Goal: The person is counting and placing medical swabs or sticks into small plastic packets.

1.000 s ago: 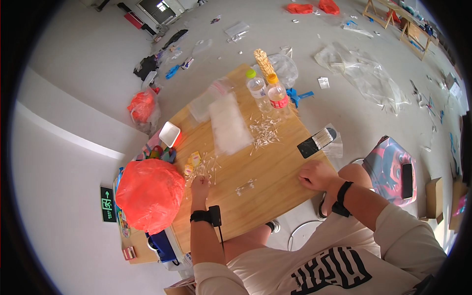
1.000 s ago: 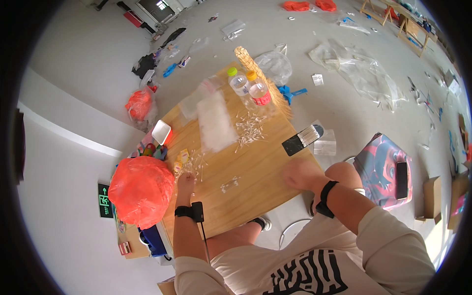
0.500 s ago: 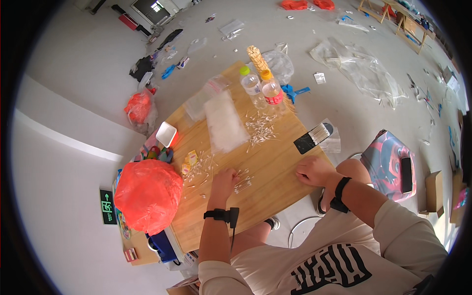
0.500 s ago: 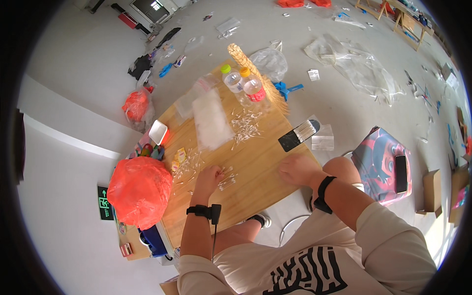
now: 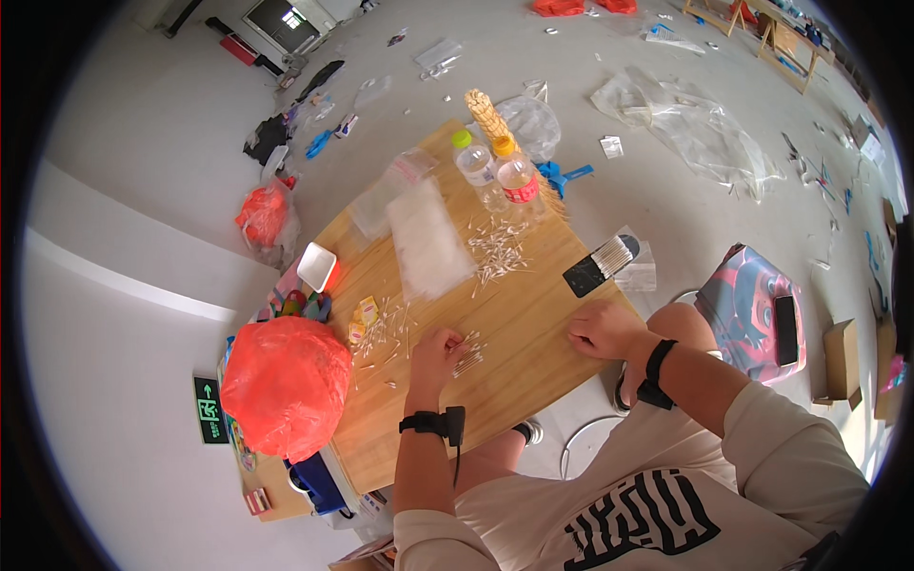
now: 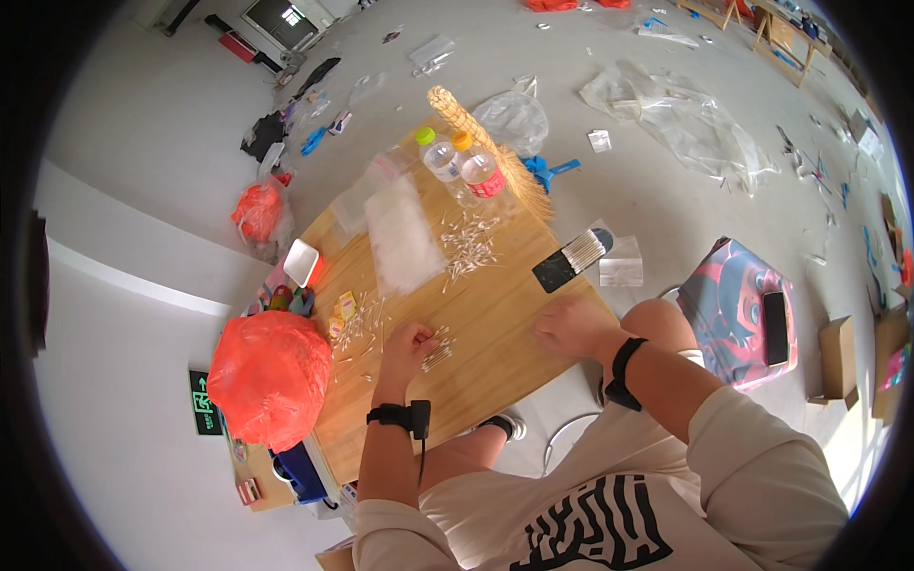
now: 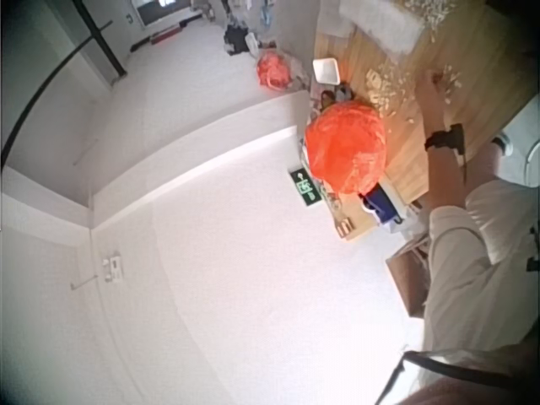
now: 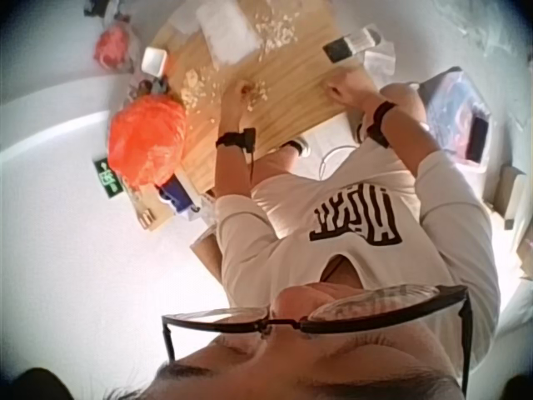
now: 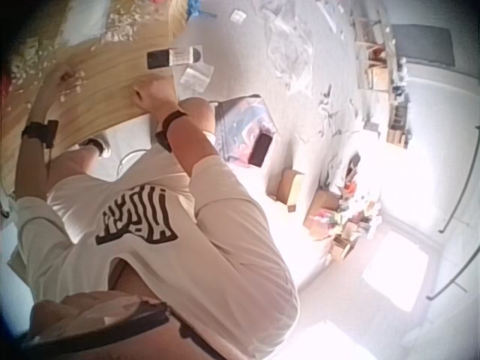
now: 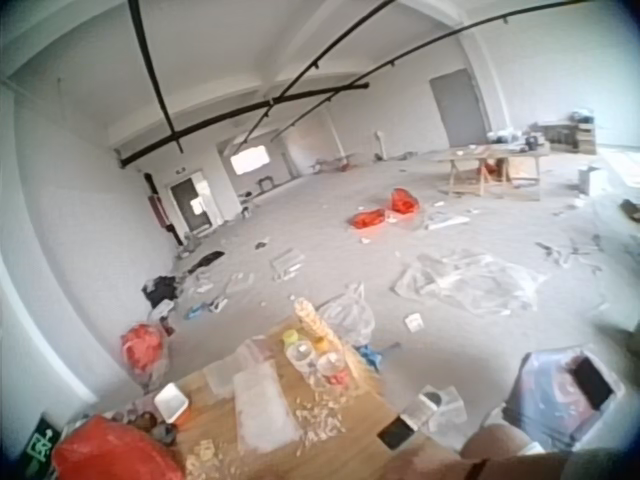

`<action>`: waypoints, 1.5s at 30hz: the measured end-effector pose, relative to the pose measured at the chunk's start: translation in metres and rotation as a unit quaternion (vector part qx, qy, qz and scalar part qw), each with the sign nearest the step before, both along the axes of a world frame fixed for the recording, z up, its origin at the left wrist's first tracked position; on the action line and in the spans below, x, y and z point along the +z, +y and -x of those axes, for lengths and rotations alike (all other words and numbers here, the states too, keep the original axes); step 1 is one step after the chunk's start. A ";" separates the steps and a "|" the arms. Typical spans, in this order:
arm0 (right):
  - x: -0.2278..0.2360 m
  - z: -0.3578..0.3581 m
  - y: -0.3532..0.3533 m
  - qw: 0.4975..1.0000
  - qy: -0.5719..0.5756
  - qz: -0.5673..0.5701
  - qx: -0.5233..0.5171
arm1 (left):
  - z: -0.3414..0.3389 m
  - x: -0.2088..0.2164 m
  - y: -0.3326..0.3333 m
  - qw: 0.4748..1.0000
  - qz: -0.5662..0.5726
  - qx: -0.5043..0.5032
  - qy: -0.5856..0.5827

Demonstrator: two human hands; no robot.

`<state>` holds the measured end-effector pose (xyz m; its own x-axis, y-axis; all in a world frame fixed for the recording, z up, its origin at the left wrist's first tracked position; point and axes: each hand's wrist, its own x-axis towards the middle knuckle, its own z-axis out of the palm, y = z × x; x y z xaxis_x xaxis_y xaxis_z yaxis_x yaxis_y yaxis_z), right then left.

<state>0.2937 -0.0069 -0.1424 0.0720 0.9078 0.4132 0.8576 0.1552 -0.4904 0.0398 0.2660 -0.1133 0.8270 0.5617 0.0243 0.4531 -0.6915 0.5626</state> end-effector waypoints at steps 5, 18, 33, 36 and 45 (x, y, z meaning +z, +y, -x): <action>0.002 0.000 0.001 1.000 0.011 0.004 0.000 | 0.002 -0.001 -0.002 0.999 0.019 0.026 0.025; 0.001 0.001 0.003 1.000 0.001 -0.014 -0.005 | 0.005 -0.012 0.002 0.995 0.030 0.092 0.014; -0.004 -0.005 -0.004 0.999 0.006 0.053 0.006 | 0.036 -0.021 0.042 0.934 -0.158 0.310 0.083; -0.005 -0.003 -0.001 0.998 0.001 0.055 0.003 | 0.054 -0.030 0.050 0.937 -0.144 0.302 0.102; -0.007 -0.004 -0.002 0.999 0.015 0.047 0.006 | 0.022 -0.029 0.020 0.991 -0.056 0.114 -0.032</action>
<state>0.2981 -0.0091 -0.1498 0.0714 0.9433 0.3243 0.8411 0.1178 -0.5280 0.0182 0.2857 -0.1422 0.6742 0.7239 0.1461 0.5698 -0.6357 0.5207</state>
